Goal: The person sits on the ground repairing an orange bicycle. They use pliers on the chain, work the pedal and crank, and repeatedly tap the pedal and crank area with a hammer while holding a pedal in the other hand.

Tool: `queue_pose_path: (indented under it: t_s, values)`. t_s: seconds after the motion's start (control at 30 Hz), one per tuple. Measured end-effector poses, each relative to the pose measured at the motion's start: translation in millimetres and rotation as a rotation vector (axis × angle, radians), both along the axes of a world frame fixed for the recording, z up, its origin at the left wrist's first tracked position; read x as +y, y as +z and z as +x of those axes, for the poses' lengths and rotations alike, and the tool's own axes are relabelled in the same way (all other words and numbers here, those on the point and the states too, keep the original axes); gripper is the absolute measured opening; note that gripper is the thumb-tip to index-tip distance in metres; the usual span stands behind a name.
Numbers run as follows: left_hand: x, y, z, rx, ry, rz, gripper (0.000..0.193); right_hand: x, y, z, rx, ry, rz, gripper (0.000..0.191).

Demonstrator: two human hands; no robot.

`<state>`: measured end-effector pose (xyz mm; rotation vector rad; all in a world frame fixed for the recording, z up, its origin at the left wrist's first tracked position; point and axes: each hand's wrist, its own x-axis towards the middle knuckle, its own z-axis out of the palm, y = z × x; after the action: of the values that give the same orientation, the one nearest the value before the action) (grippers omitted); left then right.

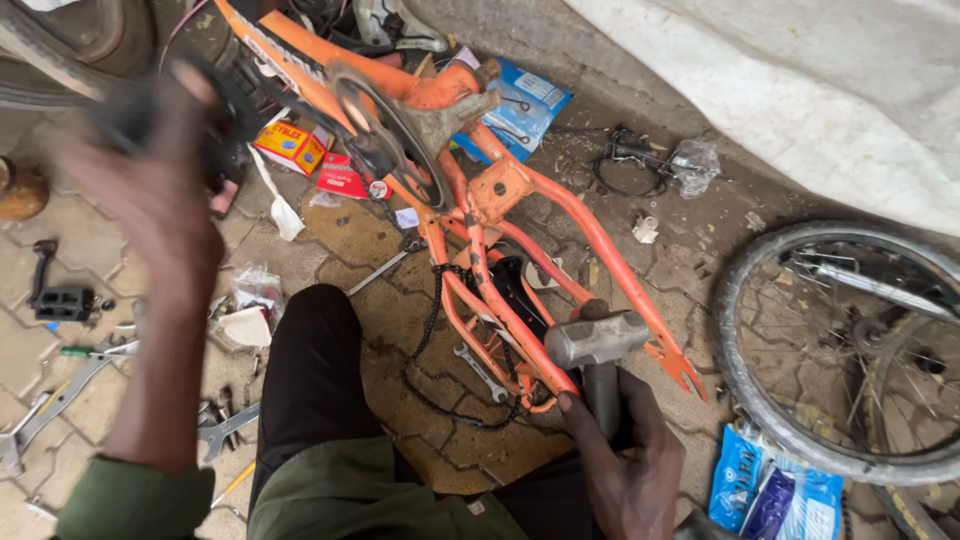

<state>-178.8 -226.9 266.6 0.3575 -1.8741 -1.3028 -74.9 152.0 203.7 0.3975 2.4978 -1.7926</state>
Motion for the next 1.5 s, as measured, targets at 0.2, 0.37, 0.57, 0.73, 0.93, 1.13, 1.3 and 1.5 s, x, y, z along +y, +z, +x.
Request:
queue_pose_path:
  t_s: [0.2, 0.37, 0.57, 0.73, 0.93, 1.13, 1.3, 1.5]
  values:
    - [45, -93, 51, -0.355, -0.007, -0.003, 0.044, -3, 12, -16, -0.056, 0.009, -0.069, 0.053]
    - [79, -109, 78, -0.377, -0.038, 0.015, 0.034, -26, 39, -57, 0.133, 0.137, 0.041, 0.05]
    - [100, -82, 92, -0.263, -0.192, -0.286, 0.032, -57, 62, -111, 0.299, 0.266, 0.271, 0.047]
    - [98, -48, 93, -0.077, -0.406, -0.525, 0.041, -69, 67, -125, 0.417, 0.337, 0.231, 0.05]
    - [81, -2, 90, -0.277, -0.556, -0.805, 0.053, -68, 70, -119, 0.334, 0.362, 0.287, 0.047]
    - [50, 40, 74, -0.187, -0.381, -0.713, 0.048, -70, 70, -118, 0.248, 0.324, 0.321, 0.056]
    - [29, 41, 36, -0.086, -0.043, -0.286, 0.042, -72, 72, -117, 0.314, 0.317, 0.326, 0.055]
    - [-5, 15, -3, -0.068, -0.031, 0.074, 0.042, -72, 72, -117, 0.324, 0.31, 0.315, 0.053]
